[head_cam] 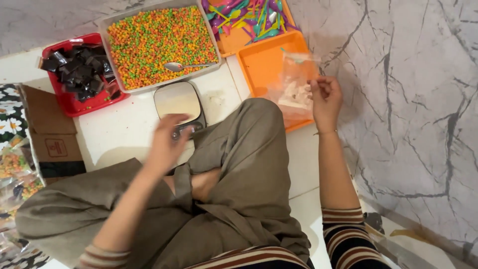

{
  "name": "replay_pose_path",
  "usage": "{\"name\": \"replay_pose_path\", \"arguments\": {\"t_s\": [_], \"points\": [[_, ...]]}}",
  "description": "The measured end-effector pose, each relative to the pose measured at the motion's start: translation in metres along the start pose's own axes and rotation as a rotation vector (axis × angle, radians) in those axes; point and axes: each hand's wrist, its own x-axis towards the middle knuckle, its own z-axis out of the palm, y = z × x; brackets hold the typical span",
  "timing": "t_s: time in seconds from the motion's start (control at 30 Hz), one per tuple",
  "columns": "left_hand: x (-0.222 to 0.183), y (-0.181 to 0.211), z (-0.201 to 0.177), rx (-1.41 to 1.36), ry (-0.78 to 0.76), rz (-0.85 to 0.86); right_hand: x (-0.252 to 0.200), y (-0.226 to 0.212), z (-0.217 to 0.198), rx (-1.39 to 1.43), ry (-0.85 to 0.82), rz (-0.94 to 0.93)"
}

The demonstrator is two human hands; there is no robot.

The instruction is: Packaging small colorful candies into plastic bags, weighing them on a scale, and organizing them.

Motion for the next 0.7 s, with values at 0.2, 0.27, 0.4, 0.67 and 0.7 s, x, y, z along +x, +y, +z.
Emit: {"name": "replay_pose_path", "arguments": {"t_s": [0.2, 0.27, 0.4, 0.67, 0.7], "points": [[0.031, 0.050, 0.124, -0.552, -0.111, -0.290, -0.036, -0.064, 0.044, 0.152, 0.206, 0.144], [0.045, 0.087, 0.103, -0.477, 0.025, -0.232, -0.054, -0.093, 0.053, 0.198, 0.154, 0.118], [0.068, 0.099, 0.079, -0.226, 0.294, 0.137, -0.074, -0.113, 0.064, 0.172, 0.003, -0.024], [0.084, 0.083, 0.043, -0.253, -0.049, 0.007, -0.072, -0.134, 0.057, -0.108, -0.100, -0.255], [0.082, 0.081, 0.043, -0.264, -0.057, -0.059, -0.071, -0.139, 0.056, -0.213, -0.101, -0.317]]}}
